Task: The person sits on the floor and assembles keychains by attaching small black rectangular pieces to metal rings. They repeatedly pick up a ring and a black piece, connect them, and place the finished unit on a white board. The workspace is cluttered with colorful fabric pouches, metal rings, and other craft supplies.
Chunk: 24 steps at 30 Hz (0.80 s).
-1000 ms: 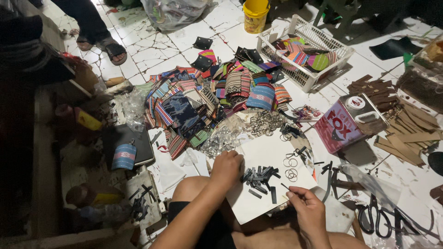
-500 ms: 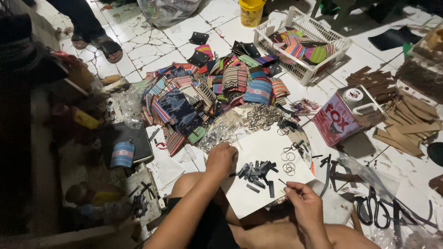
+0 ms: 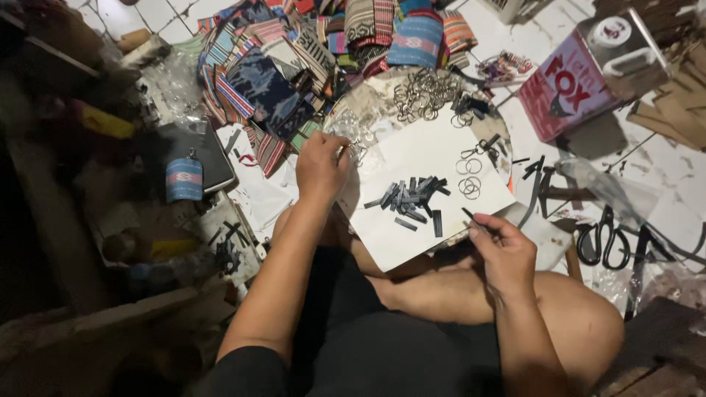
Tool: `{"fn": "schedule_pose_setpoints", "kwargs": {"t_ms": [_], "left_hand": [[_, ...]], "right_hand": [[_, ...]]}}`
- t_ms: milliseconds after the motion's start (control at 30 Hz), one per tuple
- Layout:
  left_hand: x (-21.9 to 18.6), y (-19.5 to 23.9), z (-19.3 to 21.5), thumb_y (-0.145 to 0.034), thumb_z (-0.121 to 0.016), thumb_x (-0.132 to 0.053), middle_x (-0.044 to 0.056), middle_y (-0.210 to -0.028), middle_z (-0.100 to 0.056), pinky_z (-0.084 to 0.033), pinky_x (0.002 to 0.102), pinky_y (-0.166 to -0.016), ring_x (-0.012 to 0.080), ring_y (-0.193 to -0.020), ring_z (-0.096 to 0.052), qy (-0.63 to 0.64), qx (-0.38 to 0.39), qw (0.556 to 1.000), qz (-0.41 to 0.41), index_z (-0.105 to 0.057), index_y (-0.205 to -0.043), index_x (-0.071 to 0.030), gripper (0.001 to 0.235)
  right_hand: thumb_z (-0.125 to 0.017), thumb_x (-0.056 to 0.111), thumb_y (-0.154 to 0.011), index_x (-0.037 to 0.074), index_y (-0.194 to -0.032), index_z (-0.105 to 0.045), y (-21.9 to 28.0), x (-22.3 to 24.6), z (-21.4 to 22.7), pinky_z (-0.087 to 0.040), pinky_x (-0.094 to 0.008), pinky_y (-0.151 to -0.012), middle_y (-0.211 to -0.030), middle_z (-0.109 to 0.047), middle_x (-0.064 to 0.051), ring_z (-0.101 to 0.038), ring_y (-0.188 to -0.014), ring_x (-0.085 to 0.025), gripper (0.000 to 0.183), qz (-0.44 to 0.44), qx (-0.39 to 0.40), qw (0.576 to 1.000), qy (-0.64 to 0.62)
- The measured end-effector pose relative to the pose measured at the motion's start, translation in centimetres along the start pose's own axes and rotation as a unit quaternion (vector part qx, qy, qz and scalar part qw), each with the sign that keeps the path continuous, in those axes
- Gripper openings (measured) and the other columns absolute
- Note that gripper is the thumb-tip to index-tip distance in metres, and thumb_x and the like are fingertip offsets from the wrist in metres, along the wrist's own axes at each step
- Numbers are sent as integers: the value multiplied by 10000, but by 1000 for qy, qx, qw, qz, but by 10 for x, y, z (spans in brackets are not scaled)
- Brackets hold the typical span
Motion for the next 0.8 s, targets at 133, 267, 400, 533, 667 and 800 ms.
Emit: {"fn": "schedule_pose_setpoints", "kwargs": {"t_ms": [133,267,400,533,667,800], "left_hand": [[-8,4,-17,-836,-780,-203,58,-819,-575,-562,451,-744,322,-820,-657,-42,36,997,-45,-782,-927,-196,91],[-9,7,-44,-830,-797,-318,94,-872,-596,-565,493,-742,364,-859,-672,-56,118,991,-20,-797,-1007,-177,226],[-16,7,-44,-857,-793,-252,68,-926,-601,-590,492,-774,352,-920,-681,-30,174,983,49,-776,-998,-162,168],[0,11,-65,-883,-755,-277,59,-971,-598,-588,514,-815,355,-978,-681,-13,209,975,75,-747,-987,-191,135],[-17,16,-57,-895,-730,-145,97,-957,-594,-574,483,-799,372,-957,-665,-26,189,981,-24,-694,-988,-125,101],[-24,17,-54,-962,-634,-71,120,-1004,-631,-564,490,-870,366,-1022,-668,-7,204,979,-29,-637,-1164,-115,207]], "right_hand": [[-747,-62,-852,16,-1209,-734,-3,-3,-4,-588,-279,-844,-1014,-746,-134,-691,-934,-117,366,-5,7,1000,-12],[-742,-64,-861,5,-1190,-737,-4,-3,-6,-606,-287,-817,-1013,-752,-172,-709,-855,-133,336,-14,3,1000,-25],[-694,-32,-933,-26,-1174,-719,-5,5,-9,-625,-298,-779,-988,-754,-199,-740,-805,-175,242,-18,2,999,-48],[-675,-7,-955,-37,-1181,-697,-6,12,-12,-618,-271,-722,-943,-757,-205,-744,-746,-169,229,-19,1,998,-65],[-680,-9,-943,-37,-1141,-680,-9,17,-16,-606,-270,-739,-940,-753,-218,-745,-743,-172,200,-8,8,997,-71],[-686,-37,-926,-16,-1074,-646,-14,13,-15,-594,-257,-721,-907,-747,-222,-741,-709,-176,154,-3,-7,994,-112]]}}
Point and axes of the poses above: each hand's wrist, its own y-axis away from the middle knuckle, its own z-axis out of the back of the hand, x = y × z, the point moved 8 cm from there along -y, towards the middle knuckle
